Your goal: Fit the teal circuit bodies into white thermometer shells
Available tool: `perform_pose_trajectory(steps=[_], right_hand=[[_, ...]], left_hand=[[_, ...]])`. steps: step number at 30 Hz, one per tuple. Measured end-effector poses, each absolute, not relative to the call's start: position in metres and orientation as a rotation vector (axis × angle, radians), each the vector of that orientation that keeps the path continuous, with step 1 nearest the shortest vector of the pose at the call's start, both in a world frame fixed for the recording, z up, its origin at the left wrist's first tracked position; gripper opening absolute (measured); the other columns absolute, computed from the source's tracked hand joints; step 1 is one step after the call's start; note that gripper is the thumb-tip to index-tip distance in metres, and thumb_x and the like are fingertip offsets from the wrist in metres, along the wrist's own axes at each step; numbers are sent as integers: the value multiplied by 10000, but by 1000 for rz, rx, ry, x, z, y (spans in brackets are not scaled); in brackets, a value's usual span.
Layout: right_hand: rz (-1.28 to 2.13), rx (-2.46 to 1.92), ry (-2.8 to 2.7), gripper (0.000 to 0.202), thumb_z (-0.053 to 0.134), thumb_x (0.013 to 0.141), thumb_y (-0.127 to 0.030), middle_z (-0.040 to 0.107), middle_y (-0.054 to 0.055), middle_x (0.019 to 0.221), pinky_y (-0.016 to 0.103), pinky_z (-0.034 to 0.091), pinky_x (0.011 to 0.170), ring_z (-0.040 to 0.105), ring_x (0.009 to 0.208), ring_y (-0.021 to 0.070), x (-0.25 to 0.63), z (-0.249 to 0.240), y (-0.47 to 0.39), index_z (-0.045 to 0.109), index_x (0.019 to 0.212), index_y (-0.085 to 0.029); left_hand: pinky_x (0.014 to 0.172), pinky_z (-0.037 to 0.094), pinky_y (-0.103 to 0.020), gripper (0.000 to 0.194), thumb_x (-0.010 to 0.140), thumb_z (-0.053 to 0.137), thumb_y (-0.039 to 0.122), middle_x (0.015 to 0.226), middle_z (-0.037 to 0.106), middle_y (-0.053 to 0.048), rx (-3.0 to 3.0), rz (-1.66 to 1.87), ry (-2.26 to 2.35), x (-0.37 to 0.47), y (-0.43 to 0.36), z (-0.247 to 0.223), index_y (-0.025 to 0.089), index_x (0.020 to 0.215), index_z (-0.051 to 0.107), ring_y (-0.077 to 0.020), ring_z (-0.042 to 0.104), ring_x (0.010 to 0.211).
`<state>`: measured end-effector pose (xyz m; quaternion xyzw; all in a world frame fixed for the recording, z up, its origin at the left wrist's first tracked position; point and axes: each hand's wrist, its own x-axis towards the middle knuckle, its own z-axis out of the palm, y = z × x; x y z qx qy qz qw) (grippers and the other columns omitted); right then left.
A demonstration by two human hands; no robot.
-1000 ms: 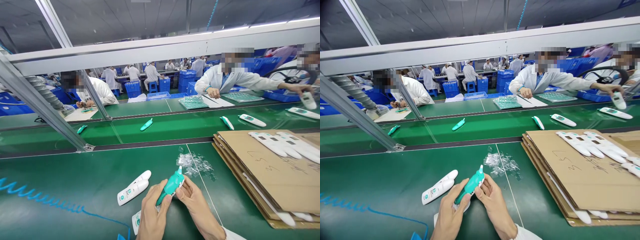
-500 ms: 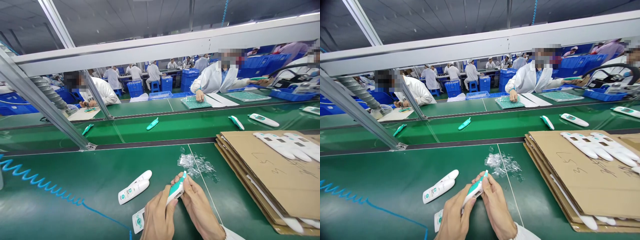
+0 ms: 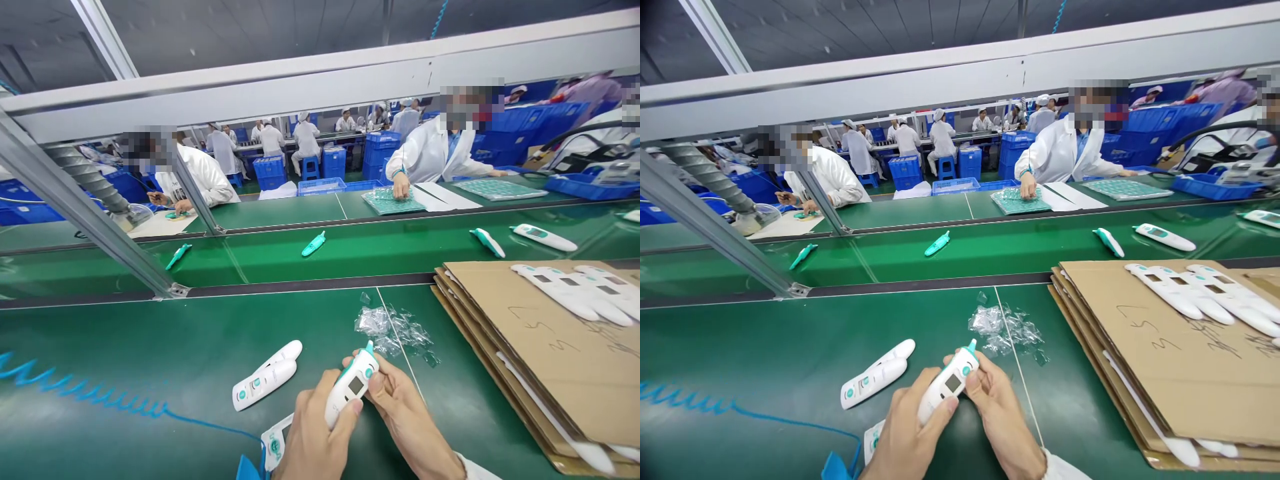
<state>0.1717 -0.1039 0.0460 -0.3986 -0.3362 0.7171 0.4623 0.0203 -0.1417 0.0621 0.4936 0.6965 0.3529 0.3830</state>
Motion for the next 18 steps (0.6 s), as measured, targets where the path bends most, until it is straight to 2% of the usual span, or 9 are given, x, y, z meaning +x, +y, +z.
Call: perform_pose_trajectory(steps=[3, 7, 11, 14, 18], right_hand=[[1747, -969, -811, 489, 716, 853, -555, 702, 113, 1244, 445, 493, 1052, 655, 1132, 272, 166, 40, -100, 691, 1229, -243], [1795, -994, -891, 484, 705, 871, -544, 698, 108, 1261, 437, 548, 974, 678, 1094, 254, 169, 44, -65, 671, 1250, -245], [1786, -1209, -1047, 404, 770, 838, -458, 749, 135, 1089, 425, 595, 871, 722, 954, 243, 185, 62, 23, 706, 1123, -178], [1562, -1489, -1088, 234, 687, 922, -314, 750, 153, 959, 402, 607, 823, 731, 835, 211, 193, 68, 106, 701, 1024, -104], [1162, -1723, -1183, 202, 614, 975, -270, 719, 104, 999, 366, 605, 798, 712, 853, 171, 194, 61, 195, 658, 1064, -95]], left_hand=[[797, 470, -323, 383, 835, 688, 450, 914, 726, -82, 1267, 847, 1751, 13, -131, 64, 325, 1194, 733, -297, 655, 928], [822, 483, -327, 403, 884, 639, 492, 1023, 741, -95, 1389, 819, 1466, -11, -109, 67, 275, 1216, 710, -276, 651, 937], [870, 491, -363, 445, 908, 611, 506, 1184, 704, -117, 1366, 1024, 1643, -47, -96, 57, 253, 1270, 665, -268, 640, 971], [896, 517, -404, 410, 915, 587, 522, 1217, 695, -126, 1413, 1040, 1848, -82, -99, 37, 251, 1202, 698, -298, 649, 1043], [938, 545, -443, 402, 938, 545, 537, 1387, 639, -112, 1652, 979, 2043, -110, -118, -4, 286, 1200, 717, -340, 612, 1239]])
